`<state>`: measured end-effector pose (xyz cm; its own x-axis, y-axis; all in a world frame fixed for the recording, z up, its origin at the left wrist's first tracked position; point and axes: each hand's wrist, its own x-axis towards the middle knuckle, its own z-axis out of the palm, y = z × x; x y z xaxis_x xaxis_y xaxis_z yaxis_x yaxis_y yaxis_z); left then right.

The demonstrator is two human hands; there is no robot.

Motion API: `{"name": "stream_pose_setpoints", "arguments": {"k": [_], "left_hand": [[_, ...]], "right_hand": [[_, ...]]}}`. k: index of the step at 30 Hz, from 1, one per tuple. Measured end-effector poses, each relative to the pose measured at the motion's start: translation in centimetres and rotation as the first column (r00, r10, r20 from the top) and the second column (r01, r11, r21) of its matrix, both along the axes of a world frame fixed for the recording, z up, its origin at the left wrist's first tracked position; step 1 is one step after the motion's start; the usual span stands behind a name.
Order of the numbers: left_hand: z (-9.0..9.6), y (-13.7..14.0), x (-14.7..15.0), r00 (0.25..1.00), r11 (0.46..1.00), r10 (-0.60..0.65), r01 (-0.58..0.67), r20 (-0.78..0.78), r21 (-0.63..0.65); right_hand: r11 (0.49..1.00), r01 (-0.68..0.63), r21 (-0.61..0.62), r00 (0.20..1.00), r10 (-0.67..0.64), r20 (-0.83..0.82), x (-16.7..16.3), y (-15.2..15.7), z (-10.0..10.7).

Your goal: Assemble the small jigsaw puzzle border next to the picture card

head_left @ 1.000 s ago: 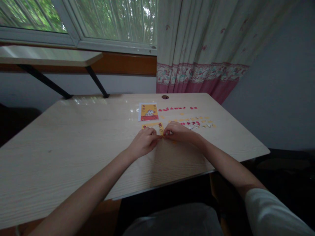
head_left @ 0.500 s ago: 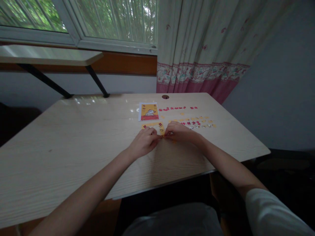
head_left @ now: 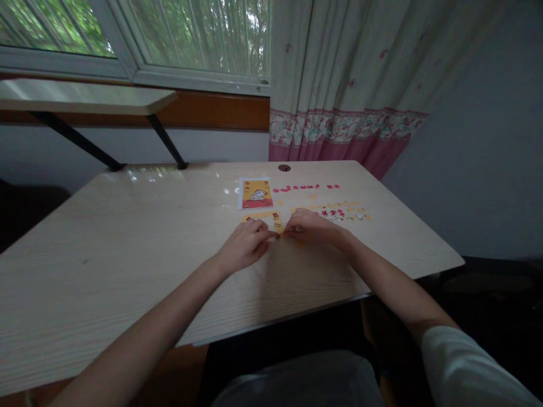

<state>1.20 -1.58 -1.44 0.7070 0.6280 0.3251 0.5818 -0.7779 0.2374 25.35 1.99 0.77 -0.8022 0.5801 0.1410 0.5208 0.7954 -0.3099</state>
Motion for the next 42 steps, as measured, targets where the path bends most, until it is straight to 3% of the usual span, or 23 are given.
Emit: {"name": "stream_pose_setpoints", "arguments": {"k": [4,9,12,21,42], "left_hand": [[0.9,0.7,-1.6,0.996,0.996,0.083,-0.084,0.022,0.029],[1.3,2.1,-4.4,0.960,0.969,0.247,-0.243,-0.128,0.047],[1.2,2.7,-5.7,0.942,0.959,0.284,-0.282,-0.180,0.034],[0.8,2.9,-5.7,0.937,0.962,0.266,-0.271,-0.228,0.007],[0.8,2.9,-5.6,0.941,0.958,0.276,-0.286,-0.197,-0.025]], "right_hand": [[0.999,0.037,-0.001,0.999,-0.037,-0.028,0.3,0.3,-0.1],[0.992,0.123,0.012,0.991,-0.122,-0.051,0.0,0.1,-0.6],[0.990,0.143,0.016,0.990,-0.143,-0.011,-0.3,-0.1,-0.7],[0.986,0.167,0.004,0.982,-0.166,0.094,-0.5,-0.2,-0.6],[0.982,0.186,-0.042,0.981,-0.183,0.060,-0.8,-0.6,-0.4]]}}
